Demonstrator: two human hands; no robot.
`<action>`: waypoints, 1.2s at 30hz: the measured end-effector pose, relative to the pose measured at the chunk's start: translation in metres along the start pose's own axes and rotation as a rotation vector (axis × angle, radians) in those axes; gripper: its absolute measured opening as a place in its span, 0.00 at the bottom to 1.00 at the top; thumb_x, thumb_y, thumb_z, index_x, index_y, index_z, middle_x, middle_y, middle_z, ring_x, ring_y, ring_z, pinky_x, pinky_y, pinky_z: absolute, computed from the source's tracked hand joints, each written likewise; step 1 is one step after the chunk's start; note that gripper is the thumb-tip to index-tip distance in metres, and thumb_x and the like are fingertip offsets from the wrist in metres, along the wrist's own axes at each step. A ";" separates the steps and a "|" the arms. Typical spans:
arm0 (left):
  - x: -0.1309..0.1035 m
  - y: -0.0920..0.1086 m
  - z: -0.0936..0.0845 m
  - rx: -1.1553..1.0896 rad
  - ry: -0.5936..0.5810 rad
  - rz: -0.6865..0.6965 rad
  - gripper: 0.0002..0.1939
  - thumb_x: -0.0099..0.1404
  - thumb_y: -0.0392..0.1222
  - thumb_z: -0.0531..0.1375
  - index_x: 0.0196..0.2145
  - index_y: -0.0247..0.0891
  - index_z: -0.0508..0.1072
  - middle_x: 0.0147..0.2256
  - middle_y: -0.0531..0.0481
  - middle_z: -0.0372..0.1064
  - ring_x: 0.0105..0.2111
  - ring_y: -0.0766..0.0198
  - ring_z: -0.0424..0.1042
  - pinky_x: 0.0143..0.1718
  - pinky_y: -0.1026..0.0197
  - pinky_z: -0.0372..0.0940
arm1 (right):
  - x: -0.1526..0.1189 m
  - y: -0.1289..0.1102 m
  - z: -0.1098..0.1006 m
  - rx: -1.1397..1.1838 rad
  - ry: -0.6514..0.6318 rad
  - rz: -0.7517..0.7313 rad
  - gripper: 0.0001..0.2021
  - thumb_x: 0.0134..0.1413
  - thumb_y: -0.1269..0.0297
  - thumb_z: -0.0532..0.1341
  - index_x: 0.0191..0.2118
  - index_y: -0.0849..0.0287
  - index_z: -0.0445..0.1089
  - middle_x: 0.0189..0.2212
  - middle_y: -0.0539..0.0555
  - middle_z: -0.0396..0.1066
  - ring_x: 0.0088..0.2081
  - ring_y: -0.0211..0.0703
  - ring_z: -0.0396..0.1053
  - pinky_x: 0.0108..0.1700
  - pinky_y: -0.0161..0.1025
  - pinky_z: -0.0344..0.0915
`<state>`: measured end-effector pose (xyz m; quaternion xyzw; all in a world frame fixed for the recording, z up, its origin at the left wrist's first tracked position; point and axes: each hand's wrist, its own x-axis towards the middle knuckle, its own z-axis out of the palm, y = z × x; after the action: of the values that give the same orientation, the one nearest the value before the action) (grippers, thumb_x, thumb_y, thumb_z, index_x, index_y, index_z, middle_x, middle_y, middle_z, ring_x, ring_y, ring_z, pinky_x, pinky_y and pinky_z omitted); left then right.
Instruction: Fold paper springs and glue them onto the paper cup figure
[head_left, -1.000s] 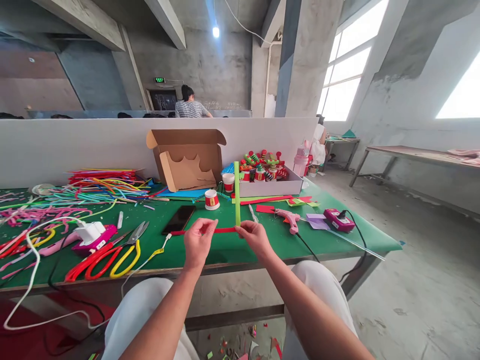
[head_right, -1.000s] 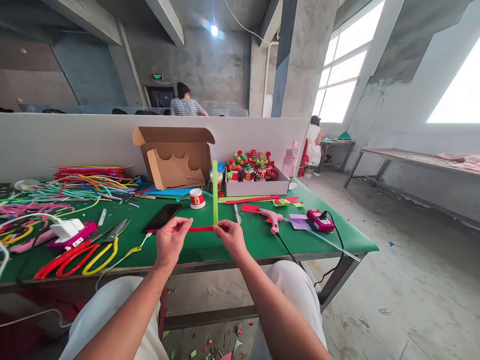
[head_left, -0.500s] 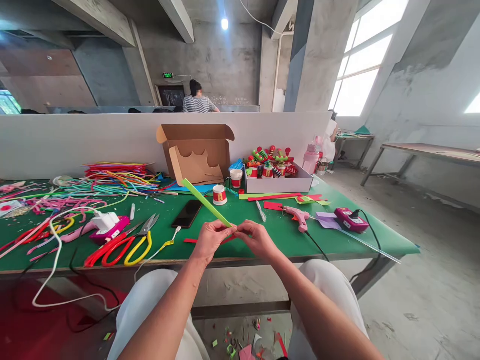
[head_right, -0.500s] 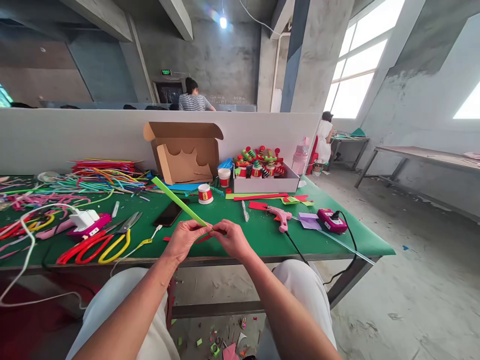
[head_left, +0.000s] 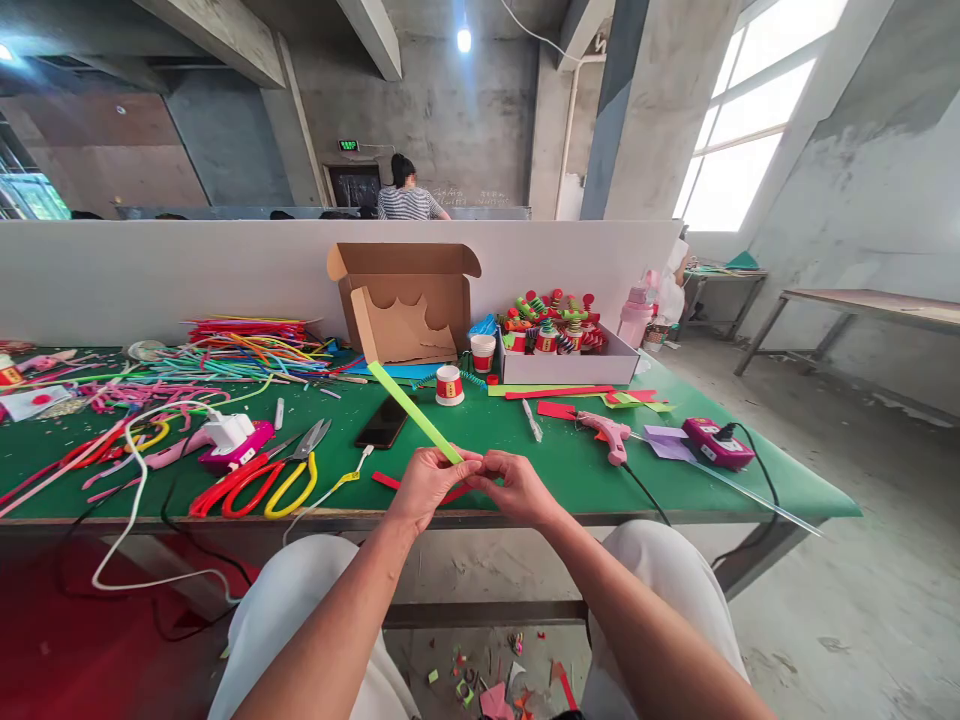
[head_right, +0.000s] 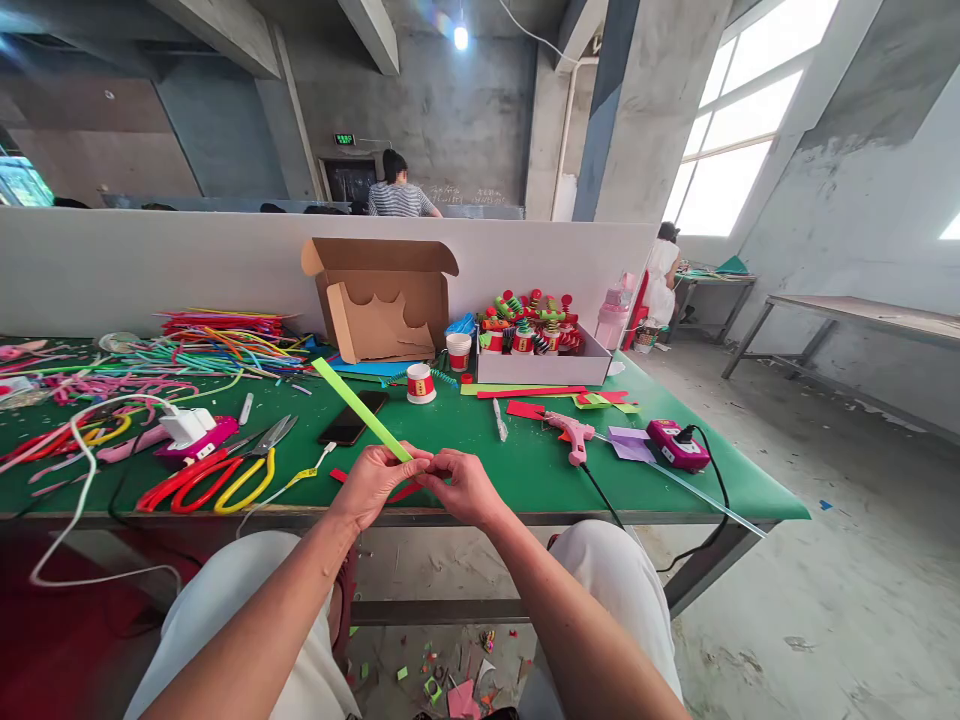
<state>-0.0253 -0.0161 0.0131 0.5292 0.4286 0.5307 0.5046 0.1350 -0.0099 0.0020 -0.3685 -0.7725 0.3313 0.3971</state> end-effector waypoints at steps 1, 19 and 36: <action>0.000 -0.001 0.001 0.033 0.012 0.031 0.14 0.42 0.50 0.71 0.22 0.38 0.80 0.22 0.49 0.72 0.27 0.62 0.68 0.31 0.61 0.63 | 0.000 -0.001 0.000 0.003 -0.005 0.008 0.11 0.54 0.57 0.61 0.27 0.58 0.75 0.24 0.50 0.68 0.28 0.38 0.63 0.32 0.35 0.60; 0.007 0.019 -0.068 -0.300 0.341 0.122 0.15 0.39 0.47 0.74 0.22 0.34 0.79 0.28 0.43 0.77 0.22 0.70 0.64 0.22 0.64 0.60 | -0.004 -0.015 -0.037 0.031 -0.288 0.132 0.12 0.48 0.55 0.63 0.25 0.59 0.75 0.22 0.49 0.70 0.25 0.38 0.63 0.28 0.34 0.58; 0.013 0.005 -0.056 -0.188 0.353 0.042 0.21 0.38 0.49 0.73 0.30 0.33 0.80 0.23 0.48 0.73 0.21 0.70 0.64 0.22 0.66 0.60 | 0.006 0.001 -0.025 0.838 0.376 0.360 0.19 0.26 0.52 0.75 0.22 0.59 0.71 0.24 0.50 0.73 0.26 0.38 0.71 0.38 0.39 0.70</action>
<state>-0.0801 0.0008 0.0158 0.3871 0.4478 0.6635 0.4577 0.1540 0.0014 0.0149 -0.3580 -0.4117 0.6047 0.5802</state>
